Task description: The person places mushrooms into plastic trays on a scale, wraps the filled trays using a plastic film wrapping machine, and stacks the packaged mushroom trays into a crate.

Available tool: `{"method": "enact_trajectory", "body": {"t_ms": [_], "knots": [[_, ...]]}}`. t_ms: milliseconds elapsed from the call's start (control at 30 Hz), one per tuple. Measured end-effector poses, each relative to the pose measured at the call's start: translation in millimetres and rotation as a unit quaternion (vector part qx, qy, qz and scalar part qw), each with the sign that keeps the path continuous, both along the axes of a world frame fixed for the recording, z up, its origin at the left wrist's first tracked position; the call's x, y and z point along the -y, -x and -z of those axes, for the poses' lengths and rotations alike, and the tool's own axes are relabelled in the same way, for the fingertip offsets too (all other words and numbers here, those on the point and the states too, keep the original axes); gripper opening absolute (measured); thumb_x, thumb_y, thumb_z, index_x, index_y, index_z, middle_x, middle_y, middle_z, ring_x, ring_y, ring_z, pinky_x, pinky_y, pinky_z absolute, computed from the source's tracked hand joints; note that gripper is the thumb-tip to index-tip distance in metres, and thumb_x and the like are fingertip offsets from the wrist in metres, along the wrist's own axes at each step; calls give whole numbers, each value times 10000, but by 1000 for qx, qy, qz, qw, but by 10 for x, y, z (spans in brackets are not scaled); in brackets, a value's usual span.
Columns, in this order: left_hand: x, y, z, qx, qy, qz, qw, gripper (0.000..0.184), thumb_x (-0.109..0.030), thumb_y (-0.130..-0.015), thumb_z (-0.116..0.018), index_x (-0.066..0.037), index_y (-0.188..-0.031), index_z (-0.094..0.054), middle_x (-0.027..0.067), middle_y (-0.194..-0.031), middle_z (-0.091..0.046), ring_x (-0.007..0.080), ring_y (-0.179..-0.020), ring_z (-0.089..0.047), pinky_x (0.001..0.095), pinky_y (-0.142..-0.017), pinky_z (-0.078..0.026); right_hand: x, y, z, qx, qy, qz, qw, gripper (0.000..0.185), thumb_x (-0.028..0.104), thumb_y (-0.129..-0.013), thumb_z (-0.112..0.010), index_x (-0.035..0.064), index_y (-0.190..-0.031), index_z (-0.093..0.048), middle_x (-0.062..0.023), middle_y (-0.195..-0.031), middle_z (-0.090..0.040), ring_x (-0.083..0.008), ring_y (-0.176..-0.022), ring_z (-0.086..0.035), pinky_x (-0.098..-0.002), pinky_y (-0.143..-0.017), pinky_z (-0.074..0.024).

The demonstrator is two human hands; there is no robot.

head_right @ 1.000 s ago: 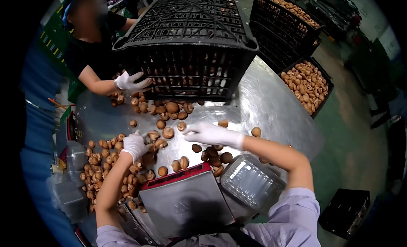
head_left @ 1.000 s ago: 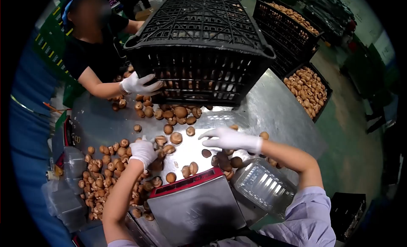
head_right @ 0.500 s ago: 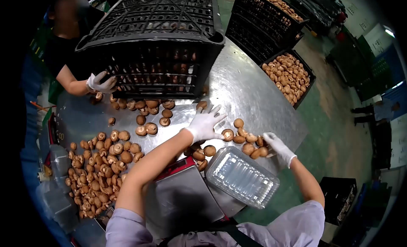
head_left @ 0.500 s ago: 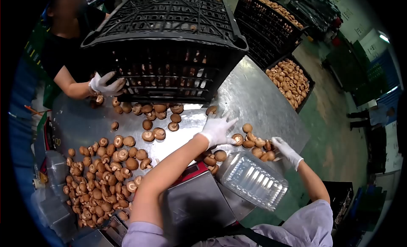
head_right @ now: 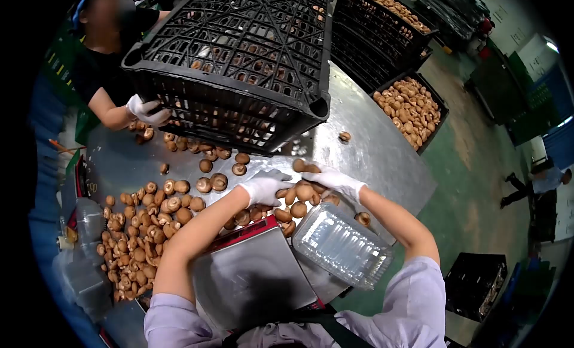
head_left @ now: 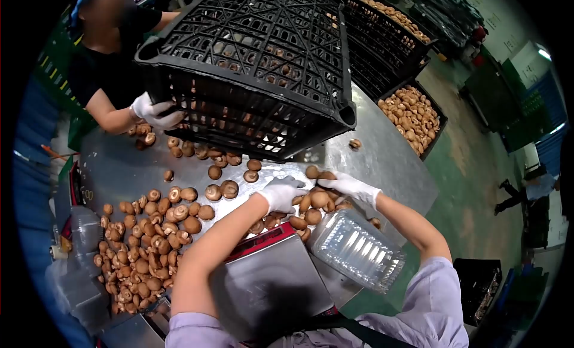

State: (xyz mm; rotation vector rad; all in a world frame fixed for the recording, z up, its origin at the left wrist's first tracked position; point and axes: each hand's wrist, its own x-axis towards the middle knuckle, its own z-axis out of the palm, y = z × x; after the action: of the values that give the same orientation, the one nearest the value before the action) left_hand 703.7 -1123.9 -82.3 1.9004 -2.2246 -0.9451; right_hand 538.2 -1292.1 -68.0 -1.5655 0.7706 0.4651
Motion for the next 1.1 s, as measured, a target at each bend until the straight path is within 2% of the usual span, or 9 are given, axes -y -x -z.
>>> {"method": "enact_trajectory", "body": {"t_ms": [200,267,333,400,433,533,733,867,1100], "knots": [[-678,-361,-220,18,-88,-152,984,535,-388,-780,-580,-198,-1275,-513,205,-1044,-629,374,-965,-597,410,-864,-471,-763,-762,-159,56,-24,-168,984,715,477,-868,-557,61,-1406,-337,-157,-1337,-459,-223,-1152,-483,-316,-903,-442],[-913,-541,-359,28,-103,-198,974,535,-394,-776,-573,-173,-1260,-512,206,-1058,-632,352,-978,-611,420,-858,-473,-950,-1017,-25,-15,-32,-219,975,675,444,-871,-592,27,-1357,-379,-159,-1229,-510,-182,-1087,-493,-286,-834,-477],[-1188,-738,-416,148,-132,-235,952,584,-413,-780,-578,-152,-1294,-487,202,-1085,-628,347,-1000,-605,419,-865,-470,-1085,-1074,-365,72,13,-307,949,781,472,-849,-606,49,-1416,-275,-201,-1277,-475,-208,-1068,-524,-249,-564,-521],[-1518,-940,-480,185,-161,-299,922,639,-430,-775,-590,-142,-1330,-456,195,-1092,-629,347,-1008,-602,414,-865,-471,-1099,-1028,-242,136,-55,-228,963,788,447,-863,-594,69,-1444,-221,-220,-1361,-409,-238,-1111,-528,-262,-624,-533],[-1716,-1012,-493,174,-126,-300,930,642,-409,-783,-602,-141,-1344,-442,192,-1078,-635,346,-1012,-599,412,-869,-469,-1071,-887,-827,135,-87,-204,966,819,436,-847,-606,65,-1458,-206,-249,-1412,-348,-325,-1281,-388,-346,-944,-448],[-1966,-990,-625,111,-99,-349,925,628,-364,-806,-620,-153,-1365,-427,180,-1263,-532,336,-1146,-523,382,-966,-427,-692,-545,-872,198,108,-221,949,649,353,-861,-580,52,-1395,-369,-205,-1370,-433,-294,-1218,-474,-356,-1010,-387],[-2155,-655,-702,107,-23,-349,931,501,-332,-829,-584,-138,-1284,-510,152,-1345,-456,329,-1167,-493,381,-973,-419,486,787,-405,-8,365,-218,905,360,354,-794,-648,66,-1006,-685,-113,-905,-698,-229,-831,-670,-343,-769,-522],[-2160,-447,-697,65,-12,-339,939,467,-330,-840,-593,-137,-1261,-539,147,-1310,-489,323,-1132,-520,378,-957,-427,242,1434,-363,-256,-19,-112,960,368,285,-813,-656,-12,-1029,-637,-80,-823,-673,-147,-720,-647,-296,-642,-530],[-2198,-190,-790,7,33,-389,921,486,-359,-859,-584,-108,-1272,-537,149,-1316,-485,324,-1151,-512,369,-977,-414,-67,1120,-66,-12,27,119,992,435,143,-760,-700,-29,-1138,-568,-77,-780,-622,-123,-646,-571,-261,-564,-466]]}}
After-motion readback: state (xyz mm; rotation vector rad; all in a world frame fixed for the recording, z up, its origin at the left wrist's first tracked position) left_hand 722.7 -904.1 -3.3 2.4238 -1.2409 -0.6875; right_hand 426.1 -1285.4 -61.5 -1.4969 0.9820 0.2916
